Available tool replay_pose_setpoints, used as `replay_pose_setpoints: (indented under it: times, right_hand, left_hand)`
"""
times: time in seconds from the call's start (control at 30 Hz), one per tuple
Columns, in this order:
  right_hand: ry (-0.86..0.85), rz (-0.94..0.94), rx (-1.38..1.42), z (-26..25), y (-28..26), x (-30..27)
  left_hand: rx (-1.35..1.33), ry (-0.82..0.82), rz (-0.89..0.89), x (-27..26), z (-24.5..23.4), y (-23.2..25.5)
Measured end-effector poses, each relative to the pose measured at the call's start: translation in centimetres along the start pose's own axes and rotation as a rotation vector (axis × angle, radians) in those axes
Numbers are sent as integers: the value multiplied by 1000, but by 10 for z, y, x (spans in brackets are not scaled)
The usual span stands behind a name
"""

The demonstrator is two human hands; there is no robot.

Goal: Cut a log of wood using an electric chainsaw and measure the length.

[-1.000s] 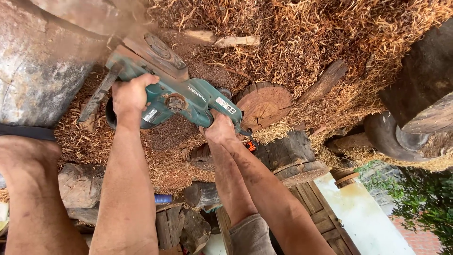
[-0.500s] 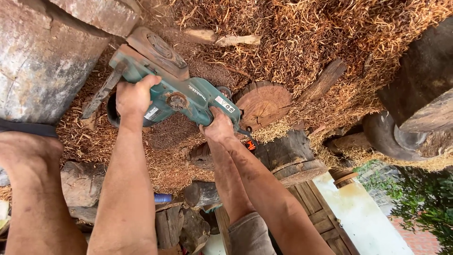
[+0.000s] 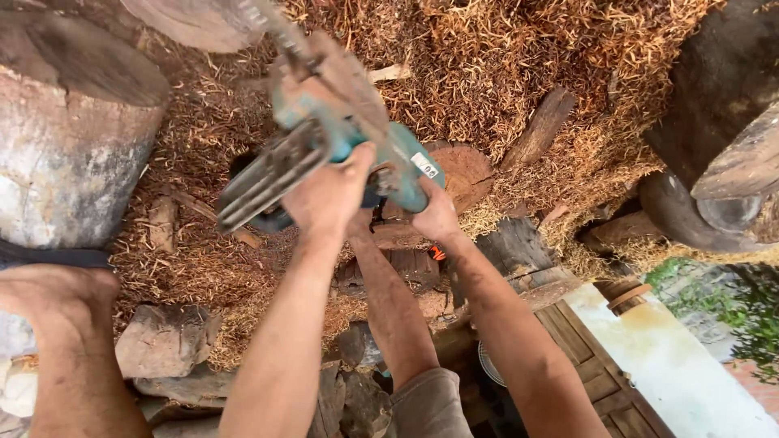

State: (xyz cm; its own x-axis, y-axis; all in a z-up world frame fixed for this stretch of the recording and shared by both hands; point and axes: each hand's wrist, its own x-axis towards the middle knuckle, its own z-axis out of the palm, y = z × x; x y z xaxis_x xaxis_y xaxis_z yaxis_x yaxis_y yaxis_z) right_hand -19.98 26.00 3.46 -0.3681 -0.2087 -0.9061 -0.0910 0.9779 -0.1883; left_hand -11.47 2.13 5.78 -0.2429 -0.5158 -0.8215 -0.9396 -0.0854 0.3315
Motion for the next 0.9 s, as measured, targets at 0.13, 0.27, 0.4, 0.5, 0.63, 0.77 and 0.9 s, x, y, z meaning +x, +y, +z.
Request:
replay_pose_setpoints:
  times: [0.13,0.27,0.4,0.5,0.63,0.77,0.9]
  right_hand:
    - [130,65,95,-18,17,7]
    - [413,68,-14,-24,38,21]
    - [550,56,59,-28,41,26]
    - [495,98,41,-40,29,32]
    - [416,72,31,-52,40,25]
    - [543,-140,-86,-57,30,-3]
    - [711,-415,66,-47,4,-32]
  left_hand:
    - [81,333,369,20,32,46]
    - [41,-346,-90,57,66,72]
    - [-31,-210,-124,75,80,70]
    - [120,-97,239,55,66,47]
    - [133,149,541,10,23,-32]
    - [-67,305,150,-14,-40,-131]
    - [-251,606,70,-1,-75,-280]
